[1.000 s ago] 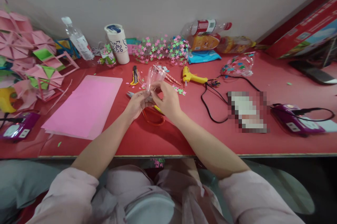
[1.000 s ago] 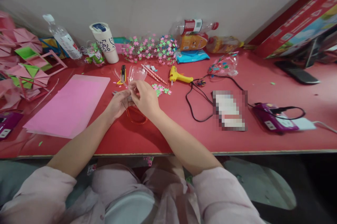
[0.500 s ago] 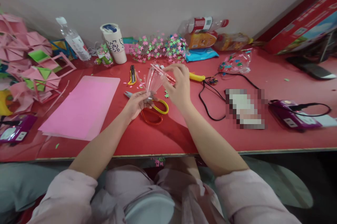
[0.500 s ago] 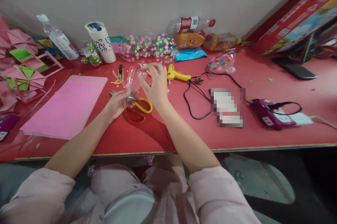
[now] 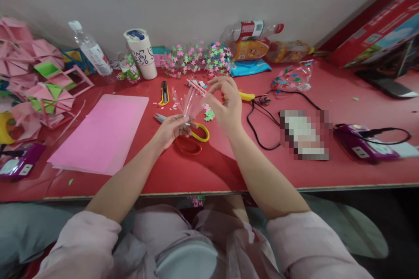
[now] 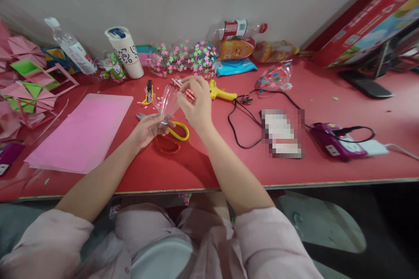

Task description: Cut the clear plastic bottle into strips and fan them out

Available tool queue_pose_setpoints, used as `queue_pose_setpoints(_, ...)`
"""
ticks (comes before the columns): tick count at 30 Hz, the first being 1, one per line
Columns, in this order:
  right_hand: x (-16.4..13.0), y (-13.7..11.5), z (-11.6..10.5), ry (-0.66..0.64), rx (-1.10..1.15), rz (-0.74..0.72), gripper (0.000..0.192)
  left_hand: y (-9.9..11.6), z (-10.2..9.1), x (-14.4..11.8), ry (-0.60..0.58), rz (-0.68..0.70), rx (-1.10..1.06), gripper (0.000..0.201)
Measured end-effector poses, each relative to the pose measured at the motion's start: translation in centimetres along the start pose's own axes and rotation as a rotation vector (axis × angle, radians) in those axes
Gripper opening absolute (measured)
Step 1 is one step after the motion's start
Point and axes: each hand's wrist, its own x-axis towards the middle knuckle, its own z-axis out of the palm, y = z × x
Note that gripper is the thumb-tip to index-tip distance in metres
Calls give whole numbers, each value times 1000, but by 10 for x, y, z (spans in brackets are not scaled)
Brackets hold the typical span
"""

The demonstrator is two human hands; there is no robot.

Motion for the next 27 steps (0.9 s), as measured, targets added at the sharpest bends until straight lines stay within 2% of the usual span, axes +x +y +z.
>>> queue_pose_setpoints(4, -4, -12, -4, 0, -133, -67, 11, 0, -1, 2, 40, 11, -24, 30)
queue_pose_setpoints(9, -10, -15, -2, -81, -96, -112, 11, -1, -3, 4, 59, 44, -47, 26)
queue_pose_setpoints(13, -16, -12, 6, -189, 69, 18, 7, 0, -3, 4, 66, 43, -55, 26)
queue_pose_setpoints(19, -17, -14, 15, -213, 271, 160, 10, -1, -3, 4, 62, 38, -72, 19)
queue_pose_setpoints(23, -15, -13, 17, -300, 175, 43, 11, -3, -4, 4, 74, 70, -113, 12)
queue_pose_setpoints(27, -19, -13, 19, -311, -4, -105, 15, -3, -3, 5, 94, 69, -133, 11)
